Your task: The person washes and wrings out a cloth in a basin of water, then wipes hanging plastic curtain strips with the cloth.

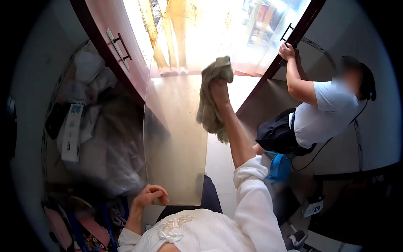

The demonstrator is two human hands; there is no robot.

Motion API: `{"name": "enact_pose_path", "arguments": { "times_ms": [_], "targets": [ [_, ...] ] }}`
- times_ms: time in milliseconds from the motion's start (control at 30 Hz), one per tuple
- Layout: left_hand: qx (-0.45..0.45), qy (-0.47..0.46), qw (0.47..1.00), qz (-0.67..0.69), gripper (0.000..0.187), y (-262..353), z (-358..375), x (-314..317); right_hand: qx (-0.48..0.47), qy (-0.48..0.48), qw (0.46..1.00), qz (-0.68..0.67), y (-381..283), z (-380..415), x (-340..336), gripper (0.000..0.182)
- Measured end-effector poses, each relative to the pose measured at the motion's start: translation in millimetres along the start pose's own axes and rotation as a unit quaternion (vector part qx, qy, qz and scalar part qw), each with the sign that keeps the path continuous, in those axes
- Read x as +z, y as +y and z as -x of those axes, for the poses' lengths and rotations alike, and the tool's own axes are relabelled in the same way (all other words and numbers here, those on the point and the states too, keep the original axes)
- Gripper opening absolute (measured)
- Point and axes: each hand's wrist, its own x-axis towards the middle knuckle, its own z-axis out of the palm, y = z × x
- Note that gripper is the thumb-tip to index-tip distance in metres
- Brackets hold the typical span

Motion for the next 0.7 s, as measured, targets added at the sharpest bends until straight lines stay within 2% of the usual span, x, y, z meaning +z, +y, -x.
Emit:
{"name": "enact_pose_path", "arguments": {
  "times_ms": [33,67,100,200,233,267,333,433,500,567,633,700],
  "targets": [
    [0.011,0.027,1.0,-0.004,0.018,2.1,-1.4,-1.8,0.082,-0.005,0.993,0.08,-22.7,36.0,9.6,0.02],
    [0.021,0.055,0.998,-0.008,0.018,4.2,-2.8,-3.7,0.063,0.007,0.998,0.015,-11.6,66.3,20.0,0.023],
    [0.038,0.067,0.997,-0.026,0.018,6.3,-4.8,-5.0,0.076,-0.015,0.997,0.004,-13.8,97.1,27.3,0.024],
    [0.025,0.093,0.994,-0.041,0.019,9.0,-8.1,-7.6,0.102,-0.003,0.993,-0.051,28.0,164.4,46.5,0.022],
    [0.057,0.079,0.995,-0.015,0.018,6.7,-8.9,-9.1,0.135,-0.029,0.989,-0.048,29.3,181.8,47.8,0.022],
    [0.052,0.075,0.996,-0.02,0.018,5.4,-4.5,-9.1,0.168,-0.053,0.983,-0.045,29.6,200.2,48.7,0.022],
    [0.058,0.049,0.997,0.0,0.02,2.8,6.4,-4.2,0.168,-0.037,0.985,0.004,36.1,253.3,56.2,0.022],
    [0.054,0.078,0.995,-0.003,0.02,5.7,14.7,-8.2,0.168,-0.019,0.984,-0.048,56.7,322.2,70.9,0.023],
    [0.06,0.088,0.993,-0.049,0.021,7.8,21.7,-16.3,0.26,-0.103,0.956,-0.088,53.5,355.3,67.8,0.029],
    [0.086,0.095,0.983,-0.132,0.021,12.7,24.4,-22.2,0.26,-0.132,0.953,-0.084,48.2,401.2,68.9,0.026],
    [0.089,0.088,0.983,-0.136,0.02,19.9,26.3,-18.4,0.255,-0.165,0.95,-0.069,41.7,409.1,63.2,0.023],
    [0.097,0.084,0.982,-0.135,0.02,27.5,25.5,-13.8,0.209,-0.238,0.946,0.063,39.4,400.8,54.2,0.023]
  ]
}}
